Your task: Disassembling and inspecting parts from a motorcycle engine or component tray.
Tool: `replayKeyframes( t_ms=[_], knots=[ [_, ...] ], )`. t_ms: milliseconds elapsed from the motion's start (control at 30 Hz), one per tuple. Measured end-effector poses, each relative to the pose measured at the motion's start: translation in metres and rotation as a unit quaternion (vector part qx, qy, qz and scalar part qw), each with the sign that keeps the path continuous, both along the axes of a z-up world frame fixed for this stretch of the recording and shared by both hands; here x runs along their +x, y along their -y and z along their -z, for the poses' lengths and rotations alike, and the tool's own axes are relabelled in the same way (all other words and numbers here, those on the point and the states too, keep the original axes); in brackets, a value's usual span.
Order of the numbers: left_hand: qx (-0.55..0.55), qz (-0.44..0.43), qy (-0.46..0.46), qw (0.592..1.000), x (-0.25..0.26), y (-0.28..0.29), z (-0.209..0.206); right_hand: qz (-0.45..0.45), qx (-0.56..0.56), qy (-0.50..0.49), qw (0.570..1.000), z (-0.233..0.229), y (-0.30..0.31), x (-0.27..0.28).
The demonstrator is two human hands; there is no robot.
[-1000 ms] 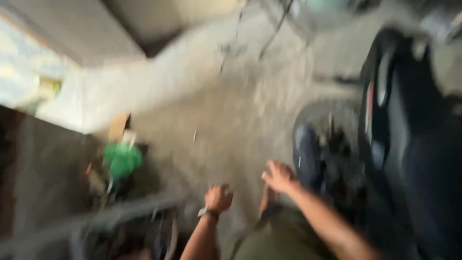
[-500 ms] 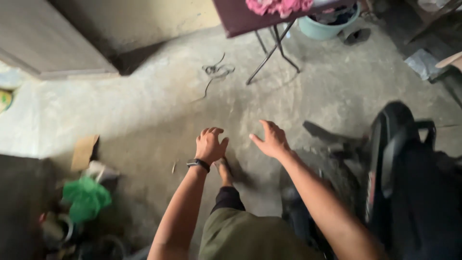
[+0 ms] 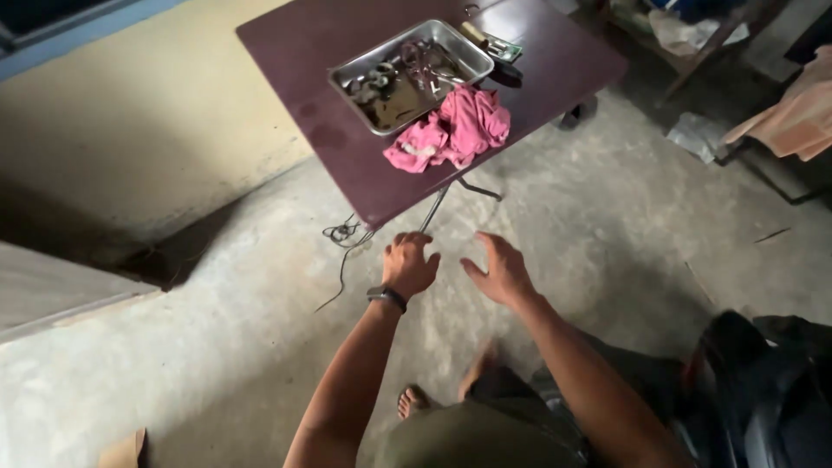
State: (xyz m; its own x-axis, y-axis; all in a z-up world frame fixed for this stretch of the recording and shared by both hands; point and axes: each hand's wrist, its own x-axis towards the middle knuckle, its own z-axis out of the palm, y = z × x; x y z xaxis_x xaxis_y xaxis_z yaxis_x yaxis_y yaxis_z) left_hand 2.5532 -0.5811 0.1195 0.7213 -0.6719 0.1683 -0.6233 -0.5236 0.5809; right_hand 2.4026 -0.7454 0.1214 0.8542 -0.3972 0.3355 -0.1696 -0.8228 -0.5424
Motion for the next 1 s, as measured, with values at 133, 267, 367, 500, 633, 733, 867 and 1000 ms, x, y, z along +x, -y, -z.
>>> replayKeyframes(
  t_ms=[133, 267, 367, 500, 633, 733, 867, 1000],
  knots=[
    [-0.007, 0.011, 0.012, 1.0, 0.057, 0.065, 0.004, -0.029, 0.0, 0.063, 0.998, 0.003, 0.065, 0.071],
    [-0.071, -0.022, 0.133, 0.988, 0.118, 0.13, 0.027, -0.049, 0.007, 0.075, 0.996, 0.003, 0.126, 0.14],
    [-0.088, -0.027, 0.143, 0.985, 0.147, 0.164, 0.009, -0.06, 0.006, 0.036, 0.997, 0.002, 0.166, 0.179],
    [-0.076, -0.062, 0.028, 0.995, 0.177, 0.204, -0.027, -0.115, -0.015, 0.026, 0.993, -0.001, 0.214, 0.224],
    [-0.107, -0.082, 0.072, 0.988, 0.213, 0.236, -0.035, -0.14, -0.031, 0.045, 0.989, -0.002, 0.251, 0.266],
    [-0.09, -0.106, 0.081, 0.987, 0.238, 0.245, -0.008, -0.168, -0.032, 0.049, 0.984, -0.005, 0.262, 0.284],
    [-0.026, -0.125, 0.083, 0.988, 0.279, 0.265, 0.003, -0.114, -0.016, -0.068, 0.991, -0.014, 0.292, 0.334],
    [-0.023, -0.161, 0.074, 0.984, 0.282, 0.276, 0.036, -0.076, -0.059, -0.132, 0.986, -0.008, 0.309, 0.376]
  ],
)
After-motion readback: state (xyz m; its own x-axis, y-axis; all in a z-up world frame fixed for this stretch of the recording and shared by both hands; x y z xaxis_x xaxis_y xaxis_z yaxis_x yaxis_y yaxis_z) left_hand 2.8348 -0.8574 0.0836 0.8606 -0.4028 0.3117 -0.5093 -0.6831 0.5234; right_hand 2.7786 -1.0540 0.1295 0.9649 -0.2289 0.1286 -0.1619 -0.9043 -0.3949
